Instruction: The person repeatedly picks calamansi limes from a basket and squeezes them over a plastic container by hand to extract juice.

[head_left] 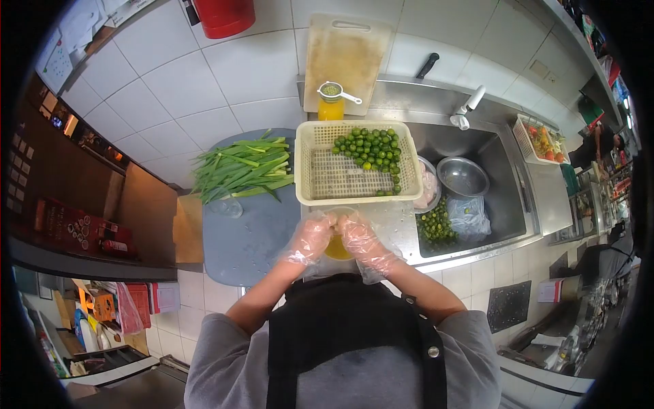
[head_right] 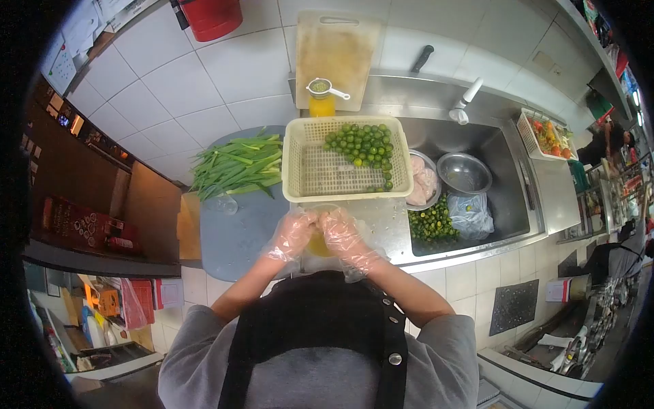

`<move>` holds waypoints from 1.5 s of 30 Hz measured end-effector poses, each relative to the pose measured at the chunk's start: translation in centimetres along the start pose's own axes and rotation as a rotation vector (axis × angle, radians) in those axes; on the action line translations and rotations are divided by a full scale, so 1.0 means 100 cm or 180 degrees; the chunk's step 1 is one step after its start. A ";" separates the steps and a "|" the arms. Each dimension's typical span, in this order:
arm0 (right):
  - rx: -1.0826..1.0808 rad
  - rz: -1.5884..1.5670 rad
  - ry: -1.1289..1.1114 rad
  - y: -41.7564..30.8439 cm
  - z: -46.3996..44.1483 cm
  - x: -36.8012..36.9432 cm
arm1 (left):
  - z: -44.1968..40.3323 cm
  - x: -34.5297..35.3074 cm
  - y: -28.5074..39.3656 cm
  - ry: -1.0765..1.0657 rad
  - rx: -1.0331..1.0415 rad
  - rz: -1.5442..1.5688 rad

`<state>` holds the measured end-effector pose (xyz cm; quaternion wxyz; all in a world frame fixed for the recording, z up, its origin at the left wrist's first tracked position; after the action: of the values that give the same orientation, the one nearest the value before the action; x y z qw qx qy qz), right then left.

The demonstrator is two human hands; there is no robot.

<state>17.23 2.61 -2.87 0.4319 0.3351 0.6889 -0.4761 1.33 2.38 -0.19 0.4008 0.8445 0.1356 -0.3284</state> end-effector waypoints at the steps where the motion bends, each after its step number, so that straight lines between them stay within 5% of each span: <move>1: 0.0004 0.0003 -0.0005 0.006 0.002 0.006 | -0.001 -0.002 0.000 0.0035 0.0222 -0.0019; 3: -0.0845 0.0722 0.0650 0.011 0.004 0.014 | 0.001 -0.003 -0.003 0.0075 0.0448 -0.0038; 6: -0.0811 -0.0345 0.0514 0.010 0.005 0.006 | 0.006 0.003 -0.011 -0.0038 0.0318 0.0335; 12: -0.0502 -0.0914 -0.0036 0.003 0.003 -0.010 | -0.001 -0.009 -0.002 -0.0388 0.0328 0.0013; 15: -0.0069 -0.0256 -0.0429 -0.005 0.006 -0.025 | -0.006 -0.009 0.002 -0.0192 -0.0021 0.0474; 27: -0.0513 -0.0467 0.0220 -0.003 0.012 -0.023 | 0.005 -0.010 0.012 0.0044 0.0366 0.0383; 31: -0.0253 -0.0393 0.0089 -0.002 0.019 -0.011 | 0.016 -0.005 0.009 0.0058 -0.0238 0.0765; 33: -0.0087 -0.1543 -0.0337 0.002 0.015 -0.001 | 0.016 -0.004 0.001 0.0103 -0.0661 0.1070; 35: -0.0013 -0.1158 -0.0350 -0.001 0.014 -0.012 | 0.005 -0.006 -0.009 -0.0938 -0.0044 0.0515; 36: 0.0070 -0.0768 -0.0381 -0.004 0.013 -0.023 | -0.008 -0.014 -0.010 -0.0936 -0.0034 0.0521; 39: -0.0055 -0.0990 0.0084 0.023 0.018 -0.054 | -0.060 -0.035 -0.003 -0.1763 0.0154 0.1429; 42: 0.1029 -0.0547 0.0491 0.057 0.030 -0.129 | -0.110 -0.033 -0.018 -0.1358 0.0554 0.0542; 43: 0.1148 -0.0462 0.0916 0.086 0.039 -0.131 | -0.125 -0.015 -0.043 -0.1322 0.0149 0.0594; 45: 0.2431 0.0915 0.1220 0.075 0.050 -0.181 | -0.153 0.012 -0.074 -0.1293 -0.0232 0.0661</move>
<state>32.40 -0.62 10.05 0.2037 0.6448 0.4778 -0.5608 5.40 18.81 1.71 0.4817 0.7554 -0.0236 -0.4436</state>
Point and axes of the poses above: each hand's wrist, its own z-axis away from the middle knuckle, its own x-axis out of the palm, y = z × x, the point moved 2 cm from there along -z, towards the middle knuckle, and after that the axes turned 15 degrees about x, right-handed, at the moved point
